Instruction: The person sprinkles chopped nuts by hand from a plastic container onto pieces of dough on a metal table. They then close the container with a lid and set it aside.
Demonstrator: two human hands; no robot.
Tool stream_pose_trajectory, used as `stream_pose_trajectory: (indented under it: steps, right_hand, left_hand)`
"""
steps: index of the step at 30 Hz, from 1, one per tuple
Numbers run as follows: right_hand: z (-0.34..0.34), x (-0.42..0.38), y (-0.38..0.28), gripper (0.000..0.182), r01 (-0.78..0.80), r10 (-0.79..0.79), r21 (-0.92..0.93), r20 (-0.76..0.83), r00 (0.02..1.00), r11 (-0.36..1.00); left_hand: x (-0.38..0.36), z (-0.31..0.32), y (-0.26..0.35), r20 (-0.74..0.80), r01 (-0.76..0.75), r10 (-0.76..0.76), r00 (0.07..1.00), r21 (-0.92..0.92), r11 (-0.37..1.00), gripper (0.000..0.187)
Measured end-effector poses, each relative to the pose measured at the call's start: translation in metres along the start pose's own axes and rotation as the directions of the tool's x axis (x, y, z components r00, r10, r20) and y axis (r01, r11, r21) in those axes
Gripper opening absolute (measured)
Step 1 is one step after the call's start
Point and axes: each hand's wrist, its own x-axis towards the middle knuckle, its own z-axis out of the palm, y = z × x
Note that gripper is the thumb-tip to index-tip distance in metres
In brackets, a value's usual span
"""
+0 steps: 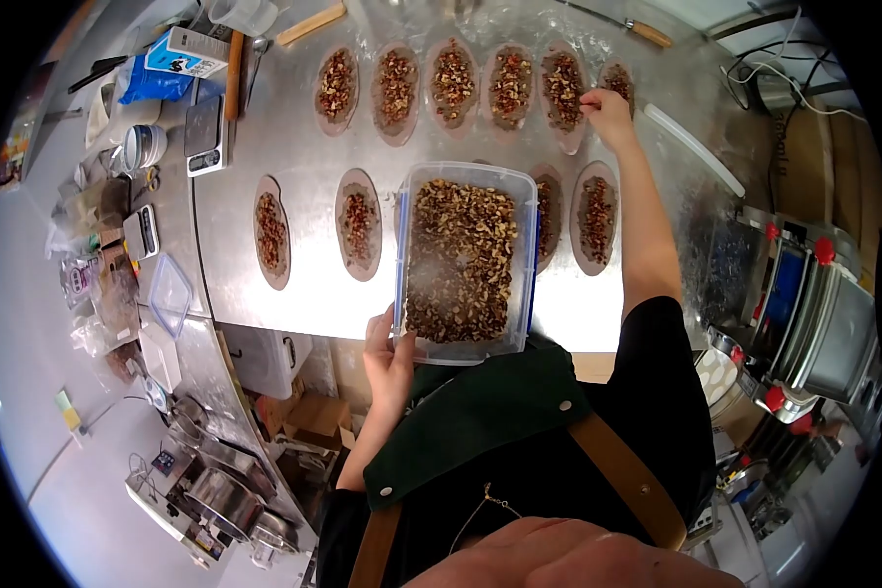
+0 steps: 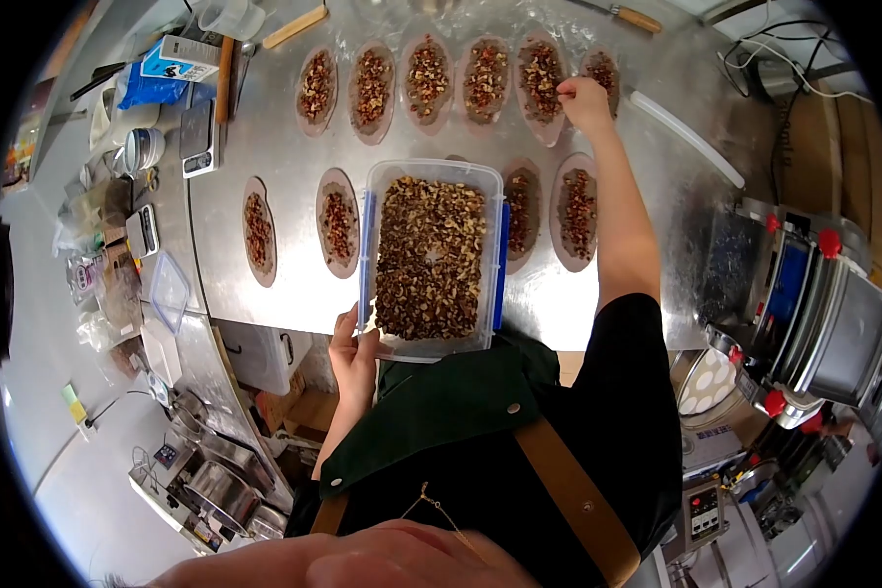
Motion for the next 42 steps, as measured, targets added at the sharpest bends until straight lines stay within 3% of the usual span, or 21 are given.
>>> stream_pose_trajectory:
  steps: [4,7,10,11,12,14,17,20,21,25,28,32,34,36,38,40,42]
  right_hand:
    - [-0.003,-0.002,0.003,0.016,0.003,0.004,0.12,-0.061,0.998,0.993]
    - [-0.017,-0.048,-0.052,0.014,0.181,-0.142,0.227,-0.177,0.974,0.957]
    - [-0.026,-0.14,-0.144,0.007,0.193,-0.304,0.366,0.274,0.913,0.91]
    - [-0.018,-0.157,-0.156,0.01,0.401,-0.451,0.206,0.416,0.79,0.892]
    - [-0.01,-0.17,-0.163,0.012,0.607,-0.534,0.075,0.57,0.625,0.791]
    - [0.019,-0.194,-0.165,0.02,0.812,-0.576,-0.309,0.583,0.573,0.495]
    - [0.049,-0.21,-0.154,0.025,0.728,-0.687,-0.573,0.353,0.635,0.378]
    - [0.041,-0.212,-0.157,0.024,0.794,-0.518,-0.328,0.619,0.59,0.512]
    - [0.04,-0.212,-0.155,0.021,0.798,-0.505,-0.334,0.636,0.584,0.501]
    - [0.026,-0.204,-0.147,0.023,0.789,-0.541,-0.232,0.617,0.572,0.569]
    - [0.014,-0.194,-0.145,0.021,0.735,-0.551,-0.224,0.533,0.642,0.64]
    - [-0.006,-0.178,-0.131,0.014,0.575,-0.53,-0.002,0.386,0.755,0.818]
    - [-0.024,-0.165,-0.126,0.014,0.388,-0.46,0.259,0.346,0.817,0.884]
    - [-0.049,-0.148,-0.119,0.015,0.179,-0.286,0.31,0.341,0.895,0.934]
    - [-0.063,-0.116,-0.09,0.014,0.212,-0.26,0.286,0.143,0.955,0.935]
    - [-0.075,-0.079,-0.059,0.016,0.11,-0.129,0.267,0.053,0.99,0.957]
    - [-0.073,-0.032,-0.014,0.019,0.05,-0.048,0.075,-0.027,0.998,0.996]
  left_hand:
    - [0.0,0.0,-0.001,0.003,-0.009,0.009,1.0,0.022,1.0,0.042]
    - [-0.001,0.001,-0.001,0.006,0.03,-0.03,1.0,-0.012,0.999,0.042]
    - [0.0,0.005,0.001,0.007,0.014,-0.014,1.0,0.028,1.0,0.043]
    - [0.001,0.007,0.0,0.014,0.003,-0.004,1.0,0.032,0.999,0.043]
    - [0.002,0.008,0.0,0.021,-0.012,0.011,1.0,0.036,0.999,0.043]
    - [0.0,0.01,0.001,0.028,-0.025,0.025,0.999,0.026,0.999,0.043]
    - [-0.006,0.014,0.005,0.037,-0.027,0.026,0.999,0.029,0.999,0.046]
    - [-0.01,0.013,-0.006,0.039,0.015,-0.015,0.999,0.004,1.0,0.045]
    - [-0.011,0.014,-0.007,0.045,-0.019,0.017,0.999,0.031,0.999,0.045]
    - [-0.01,0.016,-0.012,0.073,-0.018,0.015,0.997,0.027,0.999,0.045]
    - [-0.006,0.021,-0.006,0.089,-0.031,0.028,0.996,0.03,0.999,0.046]
    - [0.004,0.029,-0.001,0.108,-0.057,0.053,0.993,0.035,0.998,0.047]
    - [0.008,0.034,0.004,0.118,-0.029,0.026,0.993,0.022,0.999,0.047]
    - [0.012,0.037,0.004,0.121,-0.04,0.037,0.992,0.019,0.999,0.047]
    - [0.015,0.039,0.005,0.121,-0.027,0.025,0.992,0.022,0.999,0.048]
    - [0.015,0.04,0.009,0.119,0.006,-0.01,0.993,0.028,1.0,0.048]
    - [0.016,0.04,0.008,0.112,0.026,-0.03,0.993,0.036,0.999,0.048]
